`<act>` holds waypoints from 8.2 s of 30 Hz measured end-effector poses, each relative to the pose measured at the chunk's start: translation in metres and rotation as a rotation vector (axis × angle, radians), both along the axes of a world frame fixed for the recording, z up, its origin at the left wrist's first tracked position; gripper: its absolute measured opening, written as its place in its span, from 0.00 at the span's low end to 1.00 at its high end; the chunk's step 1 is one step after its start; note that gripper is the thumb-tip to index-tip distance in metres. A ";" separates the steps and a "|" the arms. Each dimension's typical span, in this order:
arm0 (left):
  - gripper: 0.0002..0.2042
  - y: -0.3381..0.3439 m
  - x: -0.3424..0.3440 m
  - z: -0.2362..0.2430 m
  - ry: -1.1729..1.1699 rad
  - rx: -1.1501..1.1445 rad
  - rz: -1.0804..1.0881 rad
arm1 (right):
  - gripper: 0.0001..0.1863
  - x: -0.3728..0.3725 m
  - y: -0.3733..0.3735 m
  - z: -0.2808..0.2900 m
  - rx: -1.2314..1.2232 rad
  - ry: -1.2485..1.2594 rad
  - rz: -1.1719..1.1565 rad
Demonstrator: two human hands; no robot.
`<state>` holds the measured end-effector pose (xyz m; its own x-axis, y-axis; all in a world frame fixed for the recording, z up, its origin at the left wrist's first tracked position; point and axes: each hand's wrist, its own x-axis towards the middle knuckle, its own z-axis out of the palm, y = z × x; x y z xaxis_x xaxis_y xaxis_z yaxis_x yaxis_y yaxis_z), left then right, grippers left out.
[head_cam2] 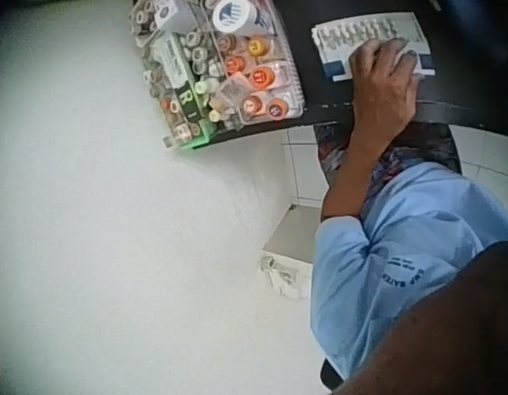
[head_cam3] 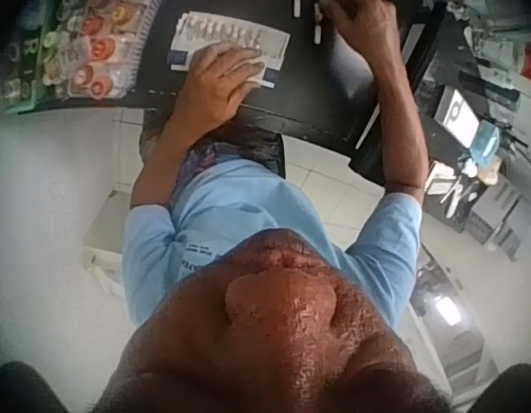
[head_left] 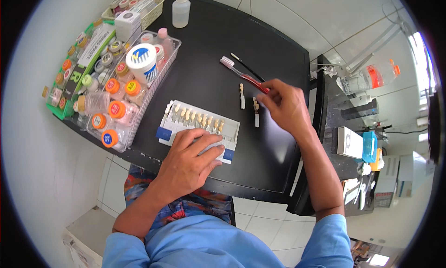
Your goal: Using a dental shade guide to match the color of prosthetic teeth.
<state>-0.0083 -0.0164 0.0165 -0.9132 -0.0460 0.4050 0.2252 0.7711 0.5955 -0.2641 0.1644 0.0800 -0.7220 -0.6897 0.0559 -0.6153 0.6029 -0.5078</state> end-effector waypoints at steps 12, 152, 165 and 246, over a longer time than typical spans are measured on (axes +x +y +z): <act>0.21 -0.001 0.000 -0.004 0.049 0.008 -0.037 | 0.04 -0.034 -0.035 -0.018 0.183 0.357 0.099; 0.17 -0.028 0.038 -0.007 0.022 0.077 0.120 | 0.14 0.094 0.086 0.019 0.187 0.004 0.147; 0.18 -0.030 0.039 -0.014 -0.030 0.044 0.124 | 0.12 0.099 0.095 0.010 0.243 0.273 0.169; 0.28 -0.019 0.025 -0.004 -0.081 0.156 0.334 | 0.23 0.082 -0.018 0.006 0.021 0.018 0.718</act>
